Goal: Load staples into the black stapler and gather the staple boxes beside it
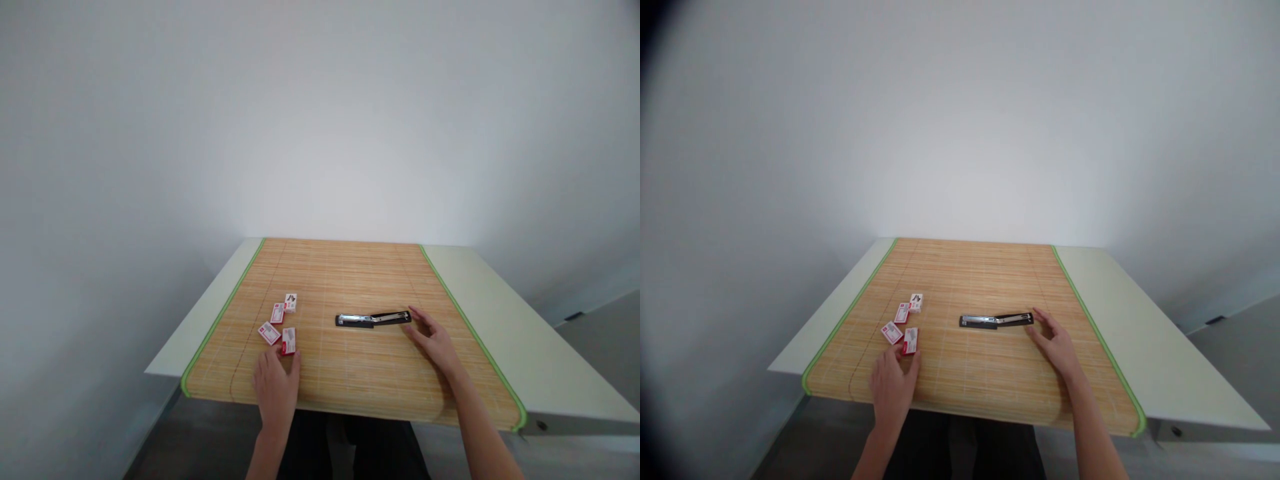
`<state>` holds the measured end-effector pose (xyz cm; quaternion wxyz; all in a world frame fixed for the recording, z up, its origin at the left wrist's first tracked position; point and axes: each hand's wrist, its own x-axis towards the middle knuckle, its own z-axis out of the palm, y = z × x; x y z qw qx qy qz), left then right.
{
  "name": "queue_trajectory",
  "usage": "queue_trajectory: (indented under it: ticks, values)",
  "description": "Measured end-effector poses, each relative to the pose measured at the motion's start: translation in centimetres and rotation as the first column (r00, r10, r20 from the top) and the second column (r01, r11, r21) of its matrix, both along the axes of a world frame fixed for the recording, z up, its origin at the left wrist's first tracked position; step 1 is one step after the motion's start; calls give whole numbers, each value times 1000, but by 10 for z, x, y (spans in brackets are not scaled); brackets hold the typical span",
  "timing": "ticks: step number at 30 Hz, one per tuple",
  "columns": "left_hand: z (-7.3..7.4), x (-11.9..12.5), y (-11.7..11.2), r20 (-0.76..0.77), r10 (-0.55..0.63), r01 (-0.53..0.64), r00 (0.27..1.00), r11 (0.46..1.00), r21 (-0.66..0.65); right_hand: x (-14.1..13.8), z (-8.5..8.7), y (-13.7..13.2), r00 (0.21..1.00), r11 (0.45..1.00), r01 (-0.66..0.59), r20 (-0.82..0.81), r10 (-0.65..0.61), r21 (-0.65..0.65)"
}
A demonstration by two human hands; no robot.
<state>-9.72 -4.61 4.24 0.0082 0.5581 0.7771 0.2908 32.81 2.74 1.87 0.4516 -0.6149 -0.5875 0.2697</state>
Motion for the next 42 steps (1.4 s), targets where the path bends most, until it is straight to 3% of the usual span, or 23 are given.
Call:
queue_trajectory:
  ticks: [4, 7, 11, 14, 19, 22, 25, 28, 32, 42]
  values:
    - [2, 15, -1, -27, -44, 42, 999, 997, -61, -1, 0, -1, 1000, 1000, 10, -2, -10, 6]
    - [4, 31, 1, 13, -244, 244, 970, 967, -80, -2, 1, -2, 1000, 1000, 0, -3, 0, 1]
    - [10, 55, 16, 114, -578, 588, 808, 804, -87, -4, 1, 0, 1000, 1000, 4, 2, -4, -3]
    - [16, 64, 32, 158, -678, 694, 718, 714, -89, -2, 0, -2, 998, 1000, 19, 59, -19, 2]
    - [15, 57, 46, 205, -723, 744, 660, 667, -43, 9, -4, -32, 966, 988, 139, 209, -151, 73]
    - [10, 50, 49, 220, -731, 755, 647, 655, -44, 0, -4, -58, 923, 974, 198, 313, -223, 111]
    - [8, 46, 53, 227, -746, 774, 626, 630, -62, -29, 1, -71, 926, 997, 64, 369, -73, 36]
    - [7, 45, 57, 231, -750, 780, 620, 622, -72, -68, 8, -68, 913, 996, -84, 399, 84, -19]
    - [10, 45, 58, 219, -752, 779, 622, 623, -74, -105, 13, -54, 887, 988, -143, 437, 150, -49]
    - [13, 44, 60, 238, -751, 785, 616, 612, -98, -116, 20, -47, 888, 976, -194, 404, 218, -99]
